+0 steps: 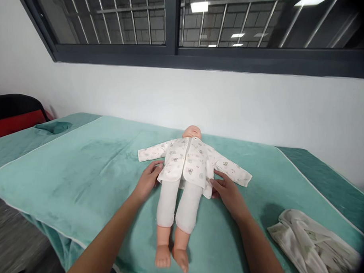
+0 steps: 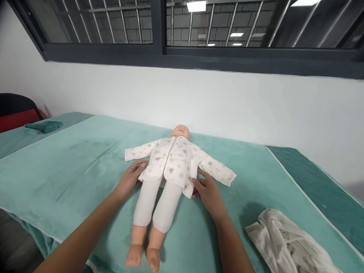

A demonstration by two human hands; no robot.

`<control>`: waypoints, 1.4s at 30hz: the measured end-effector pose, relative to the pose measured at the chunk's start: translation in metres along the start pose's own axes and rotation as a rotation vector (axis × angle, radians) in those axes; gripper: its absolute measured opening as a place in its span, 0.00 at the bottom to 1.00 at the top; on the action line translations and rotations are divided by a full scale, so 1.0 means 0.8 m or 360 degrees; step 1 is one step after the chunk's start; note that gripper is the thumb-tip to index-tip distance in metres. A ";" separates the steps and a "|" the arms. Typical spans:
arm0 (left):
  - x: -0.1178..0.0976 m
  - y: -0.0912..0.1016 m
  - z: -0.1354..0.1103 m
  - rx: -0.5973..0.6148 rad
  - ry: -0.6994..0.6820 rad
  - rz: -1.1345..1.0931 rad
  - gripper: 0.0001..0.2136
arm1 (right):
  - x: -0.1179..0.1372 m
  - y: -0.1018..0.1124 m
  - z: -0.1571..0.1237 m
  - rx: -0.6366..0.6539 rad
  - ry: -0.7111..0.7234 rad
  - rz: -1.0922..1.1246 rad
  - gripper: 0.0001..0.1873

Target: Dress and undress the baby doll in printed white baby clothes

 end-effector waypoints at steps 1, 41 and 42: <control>0.000 0.004 -0.011 -0.0001 -0.0058 0.0000 0.18 | -0.001 0.001 -0.009 -0.0091 0.0042 -0.0054 0.27; -0.030 0.003 -0.126 0.0063 -0.0481 0.0575 0.14 | 0.075 0.018 -0.208 -0.0583 0.0278 0.0500 0.17; -0.042 -0.008 -0.142 0.0214 -0.0490 0.0508 0.16 | 0.097 -0.003 -0.210 -0.0456 0.0299 0.0600 0.16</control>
Point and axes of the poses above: each hand's wrist, its own z-axis towards the middle knuckle, its own y-axis out of the back of the hand, x = y × z, the point moved 3 cm from there along z, towards the middle knuckle, and after that the axes turned 3 degrees about x, right-handed, at the moved point
